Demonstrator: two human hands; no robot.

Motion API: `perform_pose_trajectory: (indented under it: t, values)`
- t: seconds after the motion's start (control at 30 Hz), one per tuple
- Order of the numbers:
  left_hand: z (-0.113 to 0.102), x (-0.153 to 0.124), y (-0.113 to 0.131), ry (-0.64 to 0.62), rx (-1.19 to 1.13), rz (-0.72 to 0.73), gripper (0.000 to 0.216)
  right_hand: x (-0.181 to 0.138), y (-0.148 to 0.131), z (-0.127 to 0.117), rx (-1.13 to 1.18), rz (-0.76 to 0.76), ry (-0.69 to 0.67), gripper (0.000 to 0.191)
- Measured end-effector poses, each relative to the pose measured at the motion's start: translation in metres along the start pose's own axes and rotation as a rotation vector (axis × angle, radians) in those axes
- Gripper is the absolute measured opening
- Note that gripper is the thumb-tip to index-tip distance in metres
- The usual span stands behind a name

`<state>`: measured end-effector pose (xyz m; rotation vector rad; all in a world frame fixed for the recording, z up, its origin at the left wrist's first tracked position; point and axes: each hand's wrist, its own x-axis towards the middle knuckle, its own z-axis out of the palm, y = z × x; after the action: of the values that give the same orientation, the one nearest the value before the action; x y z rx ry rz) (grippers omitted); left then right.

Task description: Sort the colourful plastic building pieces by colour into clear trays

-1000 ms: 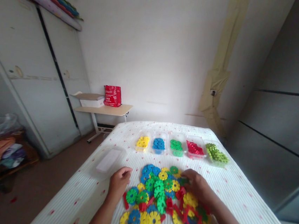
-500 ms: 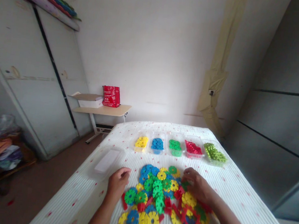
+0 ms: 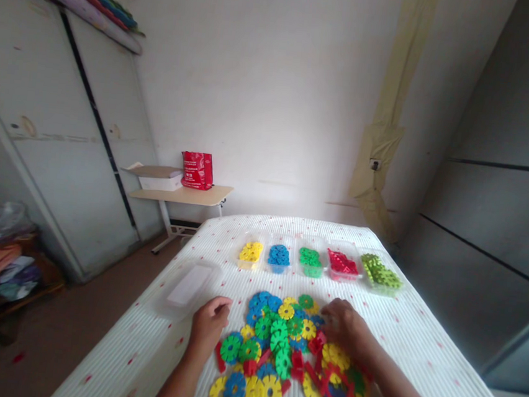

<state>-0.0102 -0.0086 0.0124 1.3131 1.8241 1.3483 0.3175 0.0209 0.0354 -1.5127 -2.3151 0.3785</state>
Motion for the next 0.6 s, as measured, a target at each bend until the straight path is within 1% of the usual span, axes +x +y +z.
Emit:
perform_pose_trajectory:
  t: [0.13,0.27,0.37,0.5,0.6]
  values:
    - [0.000,0.000,-0.001,0.006,-0.004,0.007,0.029,0.003,-0.008,0.006,-0.082,0.024,-0.054,0.026]
    - [0.001,0.000,0.001,0.005,-0.014,0.014,0.028,0.001,-0.017,0.006,-0.076,0.047,-0.040,0.022]
    - [0.001,0.000,0.002,0.011,-0.012,0.009,0.028,-0.001,-0.022,0.003,0.025,0.029,-0.028,0.020]
    - [0.001,0.000,0.001,0.010,0.002,0.019,0.029,-0.002,-0.023,-0.003,0.209,0.014,-0.019,0.006]
    - [0.001,0.000,-0.001,0.004,0.011,0.024,0.029,-0.003,-0.024,-0.005,0.303,0.007,0.016,0.007]
